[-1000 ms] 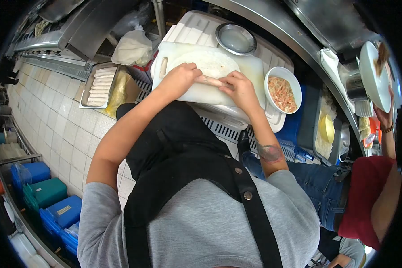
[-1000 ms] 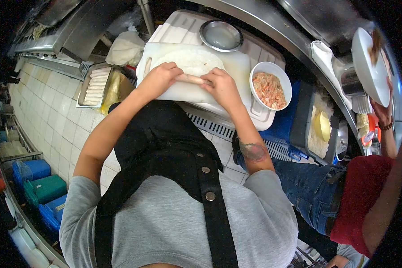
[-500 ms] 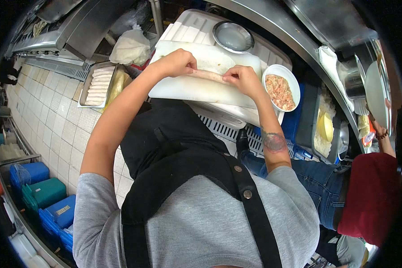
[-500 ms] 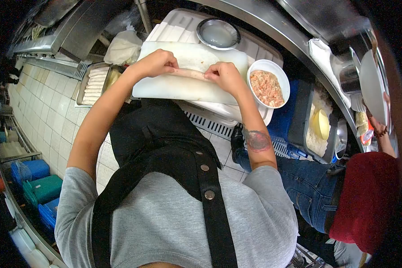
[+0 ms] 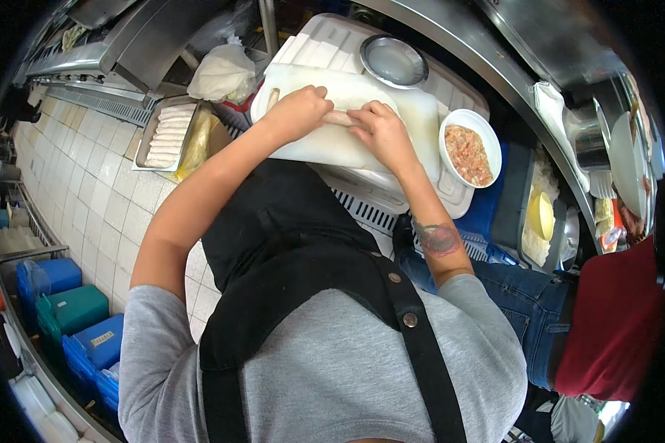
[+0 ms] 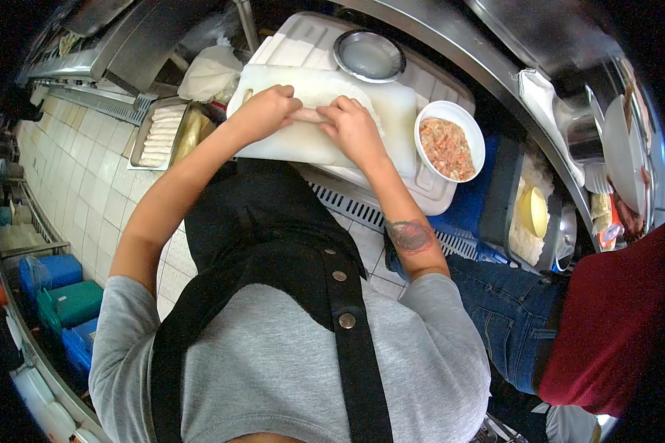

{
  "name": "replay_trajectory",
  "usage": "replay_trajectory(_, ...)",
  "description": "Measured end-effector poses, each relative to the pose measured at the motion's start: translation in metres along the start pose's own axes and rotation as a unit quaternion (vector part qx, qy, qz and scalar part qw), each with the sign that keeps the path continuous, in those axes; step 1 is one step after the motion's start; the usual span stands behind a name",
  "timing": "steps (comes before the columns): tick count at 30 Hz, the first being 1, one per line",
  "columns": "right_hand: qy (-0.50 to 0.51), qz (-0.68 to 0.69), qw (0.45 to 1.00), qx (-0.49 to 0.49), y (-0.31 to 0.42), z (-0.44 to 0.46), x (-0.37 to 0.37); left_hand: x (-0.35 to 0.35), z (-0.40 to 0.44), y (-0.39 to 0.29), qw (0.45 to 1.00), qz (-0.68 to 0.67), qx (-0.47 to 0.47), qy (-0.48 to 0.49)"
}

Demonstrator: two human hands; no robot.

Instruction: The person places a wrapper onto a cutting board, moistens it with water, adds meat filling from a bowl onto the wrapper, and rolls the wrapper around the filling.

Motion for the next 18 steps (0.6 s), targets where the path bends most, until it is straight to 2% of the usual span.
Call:
replay_trajectory(4,0.025,0.017,0.997,0.072,-0.019,-0.007,-0.013,0.003,0.003,0.005,1.0,0.017,0.013,-0.002)
replay_trajectory(8,0.056,0.01,0.994,0.093,-0.036,-0.016,-0.03,0.005,0.011,0.012,0.999,0.009,0.004,0.034)
replay_trajectory(11,0.07,0.036,0.991,0.106,-0.047,-0.015,-0.033,0.0,0.021,0.02,0.999,-0.032,-0.002,0.027)
replay_trajectory(14,0.101,0.071,0.978,0.17,-0.048,-0.006,-0.038,-0.017,0.035,0.023,0.986,-0.076,-0.07,0.132)
replay_trajectory(16,0.141,0.09,0.961,0.221,-0.051,0.002,-0.042,-0.017,0.041,0.032,0.982,-0.096,-0.05,0.154)
replay_trajectory(18,0.159,0.073,0.964,0.198,-0.059,0.008,-0.041,-0.015,0.049,0.039,0.978,-0.111,-0.042,0.171)
Point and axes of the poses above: each hand's wrist, its own z-axis towards the middle knuckle, its own x-axis out of the palm, y = z × x, the point moved 3 cm from there along z, towards the middle knuckle, and after that the axes turned 3 degrees about -y, right-handed, at the moved point
